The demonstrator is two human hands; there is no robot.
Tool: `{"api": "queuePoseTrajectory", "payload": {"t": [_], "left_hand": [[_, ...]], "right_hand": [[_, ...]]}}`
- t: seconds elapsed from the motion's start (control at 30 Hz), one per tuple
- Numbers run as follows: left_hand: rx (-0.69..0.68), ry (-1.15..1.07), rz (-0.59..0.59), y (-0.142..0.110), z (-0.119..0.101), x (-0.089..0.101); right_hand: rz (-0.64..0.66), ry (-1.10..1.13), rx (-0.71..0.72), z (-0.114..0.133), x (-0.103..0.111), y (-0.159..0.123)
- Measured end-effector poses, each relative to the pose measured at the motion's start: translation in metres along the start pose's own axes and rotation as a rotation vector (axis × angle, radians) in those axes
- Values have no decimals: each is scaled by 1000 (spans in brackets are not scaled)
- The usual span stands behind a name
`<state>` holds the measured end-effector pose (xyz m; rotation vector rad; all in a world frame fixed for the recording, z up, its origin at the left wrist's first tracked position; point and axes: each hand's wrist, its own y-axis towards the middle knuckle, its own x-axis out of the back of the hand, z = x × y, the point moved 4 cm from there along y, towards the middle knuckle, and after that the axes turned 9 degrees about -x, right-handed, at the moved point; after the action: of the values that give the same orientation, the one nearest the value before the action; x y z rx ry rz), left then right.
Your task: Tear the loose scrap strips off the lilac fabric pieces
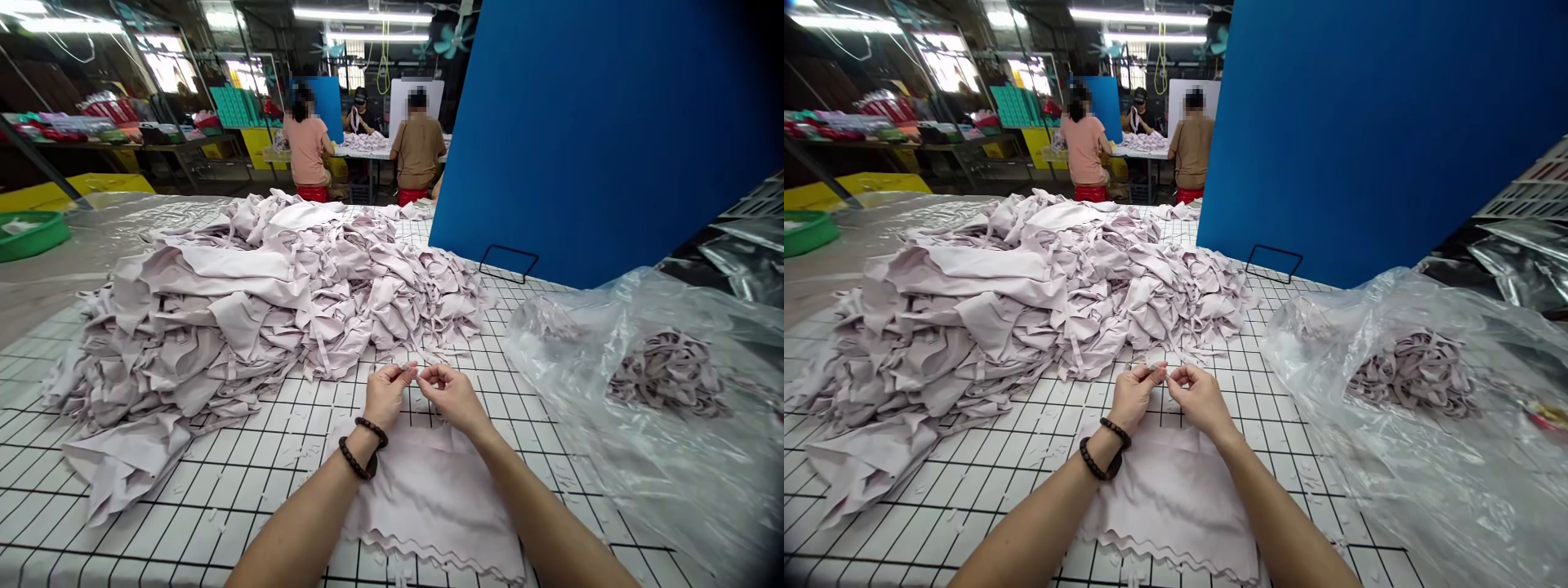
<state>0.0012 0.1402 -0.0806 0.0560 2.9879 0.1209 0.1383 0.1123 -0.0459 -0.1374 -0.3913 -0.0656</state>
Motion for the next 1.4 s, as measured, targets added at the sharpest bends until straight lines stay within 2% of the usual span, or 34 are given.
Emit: {"api": "queuePoseTrajectory", "payload": {"t": [0.13,0.27,0.53,0.7,0.8,1.1,1.4], "left_hand": [[-142,147,19,1,-7,2],[-198,172,35,0,-9,1],[-404,318,94,-4,-28,-3],[-450,385,65,-7,-33,-3],[-480,392,50,-8,-34,-3],[-468,315,28,-8,-32,-1],[-562,349,79,-9,-35,-3]], "right_hand": [[-27,-41,9,4,3,-3],[-13,-69,21,3,4,-2],[-150,-317,243,19,6,-12],[-71,-135,153,16,5,-13],[-82,-70,116,13,6,-13],[-194,-144,251,16,5,-17],[-129,-43,167,15,7,-20]]}}
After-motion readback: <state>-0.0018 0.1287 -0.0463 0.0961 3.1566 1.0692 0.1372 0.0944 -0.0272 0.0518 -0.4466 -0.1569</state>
